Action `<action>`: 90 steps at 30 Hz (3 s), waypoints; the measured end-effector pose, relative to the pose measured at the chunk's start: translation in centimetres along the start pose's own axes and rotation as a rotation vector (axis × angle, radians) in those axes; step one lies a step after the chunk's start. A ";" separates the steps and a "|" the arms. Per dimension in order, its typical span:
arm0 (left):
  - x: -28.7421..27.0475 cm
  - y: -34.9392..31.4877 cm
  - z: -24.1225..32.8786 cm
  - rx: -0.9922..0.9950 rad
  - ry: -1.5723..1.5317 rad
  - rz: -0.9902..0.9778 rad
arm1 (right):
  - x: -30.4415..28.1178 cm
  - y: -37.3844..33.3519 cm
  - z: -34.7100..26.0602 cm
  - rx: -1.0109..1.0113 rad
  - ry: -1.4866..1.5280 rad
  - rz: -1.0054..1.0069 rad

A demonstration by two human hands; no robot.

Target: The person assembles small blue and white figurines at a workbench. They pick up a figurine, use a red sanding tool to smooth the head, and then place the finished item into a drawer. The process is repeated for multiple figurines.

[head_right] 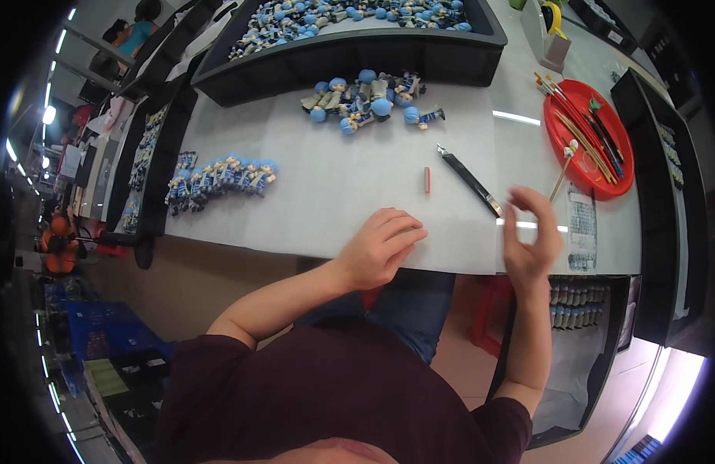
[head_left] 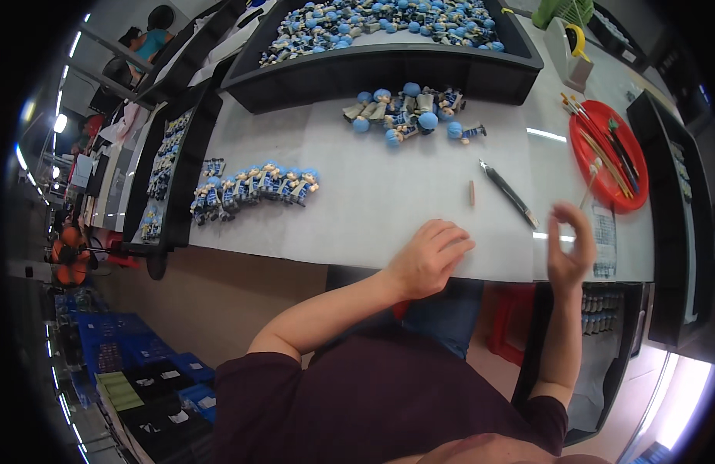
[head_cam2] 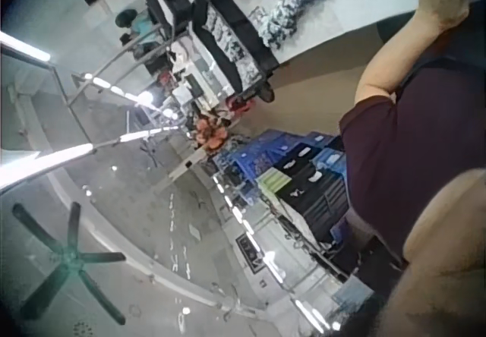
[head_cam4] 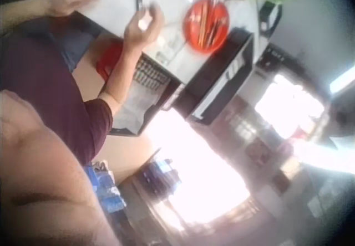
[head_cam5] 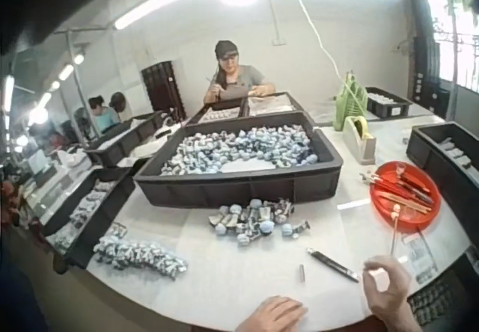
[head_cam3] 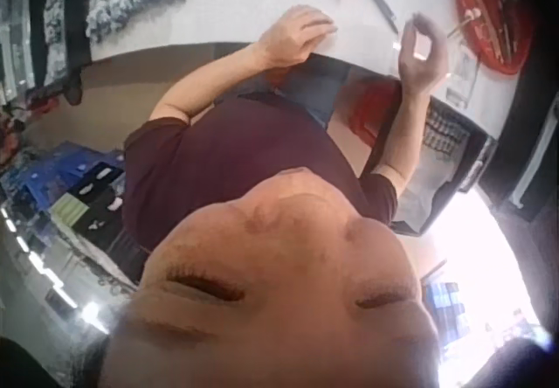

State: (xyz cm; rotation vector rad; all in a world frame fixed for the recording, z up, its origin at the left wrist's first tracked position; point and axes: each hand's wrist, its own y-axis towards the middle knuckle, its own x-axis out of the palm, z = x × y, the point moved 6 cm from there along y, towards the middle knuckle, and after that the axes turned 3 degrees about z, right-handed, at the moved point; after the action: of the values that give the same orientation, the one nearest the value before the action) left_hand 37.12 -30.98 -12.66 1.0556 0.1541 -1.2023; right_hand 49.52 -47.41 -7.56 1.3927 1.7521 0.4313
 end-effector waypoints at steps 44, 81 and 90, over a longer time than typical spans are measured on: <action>-7.8 -1.6 -13.1 -0.848 -1.174 0.202 | 19.8 -5.5 -5.2 0.759 0.792 -0.221; -7.1 -1.6 -12.6 -0.828 -1.039 0.109 | 13.9 -2.2 -3.6 0.358 0.151 0.036; -5.8 -1.3 -11.4 -0.740 -0.939 -0.014 | 10.9 0.5 -3.5 -0.036 -0.347 -0.072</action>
State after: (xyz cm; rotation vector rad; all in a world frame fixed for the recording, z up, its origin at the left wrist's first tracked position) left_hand 38.37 -18.65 -16.15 -0.1943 -0.1283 -1.3785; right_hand 46.77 -36.45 -9.40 1.2872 1.4970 0.1680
